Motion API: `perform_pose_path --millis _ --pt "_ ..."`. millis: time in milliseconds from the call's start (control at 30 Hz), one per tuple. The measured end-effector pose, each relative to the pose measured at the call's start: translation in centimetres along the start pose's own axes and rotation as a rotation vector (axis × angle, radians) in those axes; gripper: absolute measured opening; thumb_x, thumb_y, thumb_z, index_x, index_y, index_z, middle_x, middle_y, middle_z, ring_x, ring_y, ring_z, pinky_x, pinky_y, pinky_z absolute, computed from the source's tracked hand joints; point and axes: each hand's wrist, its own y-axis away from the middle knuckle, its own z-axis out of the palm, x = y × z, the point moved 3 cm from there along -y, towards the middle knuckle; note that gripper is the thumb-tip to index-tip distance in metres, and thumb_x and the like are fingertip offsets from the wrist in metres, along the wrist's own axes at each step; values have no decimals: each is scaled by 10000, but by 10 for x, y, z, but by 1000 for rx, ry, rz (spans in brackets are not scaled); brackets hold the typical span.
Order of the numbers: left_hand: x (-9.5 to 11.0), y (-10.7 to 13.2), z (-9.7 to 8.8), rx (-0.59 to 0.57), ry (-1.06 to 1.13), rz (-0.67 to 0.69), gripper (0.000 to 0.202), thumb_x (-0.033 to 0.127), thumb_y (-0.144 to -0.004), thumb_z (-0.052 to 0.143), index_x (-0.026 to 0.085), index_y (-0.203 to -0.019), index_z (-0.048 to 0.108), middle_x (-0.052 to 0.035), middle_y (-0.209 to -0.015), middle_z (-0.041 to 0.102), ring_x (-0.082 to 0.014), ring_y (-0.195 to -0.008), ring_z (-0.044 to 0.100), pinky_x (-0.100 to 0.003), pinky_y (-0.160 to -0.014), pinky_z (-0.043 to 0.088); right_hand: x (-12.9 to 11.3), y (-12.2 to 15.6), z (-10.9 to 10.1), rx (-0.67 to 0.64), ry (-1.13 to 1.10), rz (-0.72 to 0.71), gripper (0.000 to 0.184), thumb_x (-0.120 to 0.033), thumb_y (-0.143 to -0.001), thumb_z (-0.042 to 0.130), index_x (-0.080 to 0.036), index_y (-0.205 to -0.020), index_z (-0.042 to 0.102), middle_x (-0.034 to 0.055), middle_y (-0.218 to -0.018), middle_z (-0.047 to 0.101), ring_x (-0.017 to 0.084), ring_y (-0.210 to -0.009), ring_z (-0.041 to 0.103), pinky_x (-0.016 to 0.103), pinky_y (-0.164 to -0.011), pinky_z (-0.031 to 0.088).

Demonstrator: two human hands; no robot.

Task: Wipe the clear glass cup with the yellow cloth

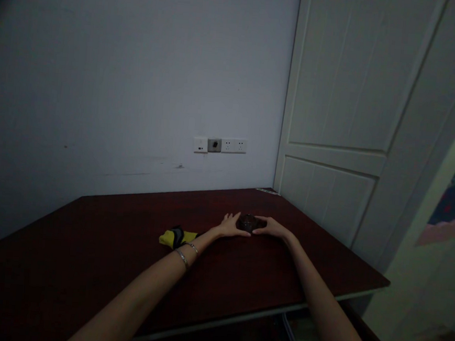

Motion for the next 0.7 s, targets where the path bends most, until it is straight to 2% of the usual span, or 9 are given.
perform_pose_path --millis 67,167,233,333,400,467,567,633,700 --pt "-2 7 -9 28 -6 -26 1199 755 -449 536 116 -1366 102 -192 -1430 91 -376 -1301 4 -464 -1038 139 -2 2 -4 -2 33 23 764 -309 -447 774 -196 -1163 532 82 -1147 586 275 -1086 513 415 -982 330" --pt "-5 21 -35 103 -25 39 1035 749 -564 454 128 -1350 192 -147 -1431 153 -330 -1313 51 -411 -1054 150 -8 4 -14 24 71 23 802 -327 -479 765 -198 -1216 477 87 -1205 542 270 -1126 482 398 -989 334" --pt "-14 32 -57 159 -52 74 926 724 -634 407 131 -1329 255 -136 -1417 212 -300 -1316 92 -381 -1057 154 -15 2 -23 95 61 3 761 -345 -520 746 -202 -1217 476 92 -1227 523 273 -1132 476 400 -980 352" --pt "-42 49 -88 228 -102 13 821 674 -688 396 118 -1289 334 -142 -1385 287 -288 -1303 157 -361 -1051 161 -34 -9 -29 217 -43 -58 616 -337 -566 722 -205 -1141 546 89 -1203 542 271 -1087 516 399 -938 409" --pt "-69 62 -106 287 -125 -69 750 627 -722 398 107 -1262 373 -146 -1356 340 -284 -1286 211 -358 -1046 168 -48 -23 -22 250 -184 -85 481 -317 -607 695 -196 -1062 594 90 -1138 588 250 -1027 561 388 -897 453" --pt "-100 77 -118 338 -118 -166 685 586 -745 404 111 -1239 402 -141 -1326 388 -265 -1259 280 -334 -1029 205 -63 -40 -6 242 -322 -98 381 -284 -627 683 -178 -987 622 96 -1073 623 228 -966 597 374 -867 480" --pt "-142 107 -129 374 -105 -280 664 565 -762 392 98 -1232 410 -146 -1313 406 -265 -1236 322 -323 -1012 237 -82 -70 35 166 -439 -127 282 -257 -665 654 -156 -928 634 106 -989 656 207 -905 624 357 -840 498" --pt "-164 128 -132 393 -106 -342 658 552 -770 387 79 -1227 412 -165 -1302 413 -277 -1224 341 -337 -1002 252 -90 -88 68 121 -435 -142 239 -231 -694 621 -142 -915 634 112 -935 671 193 -853 641 339 -811 512" --pt "-181 150 -134 410 -106 -395 649 539 -774 391 68 -1221 415 -177 -1295 418 -285 -1218 350 -346 -997 260 -94 -104 103 90 -317 -140 233 -218 -729 573 -135 -940 629 117 -920 675 185 -802 653 322 -744 534"
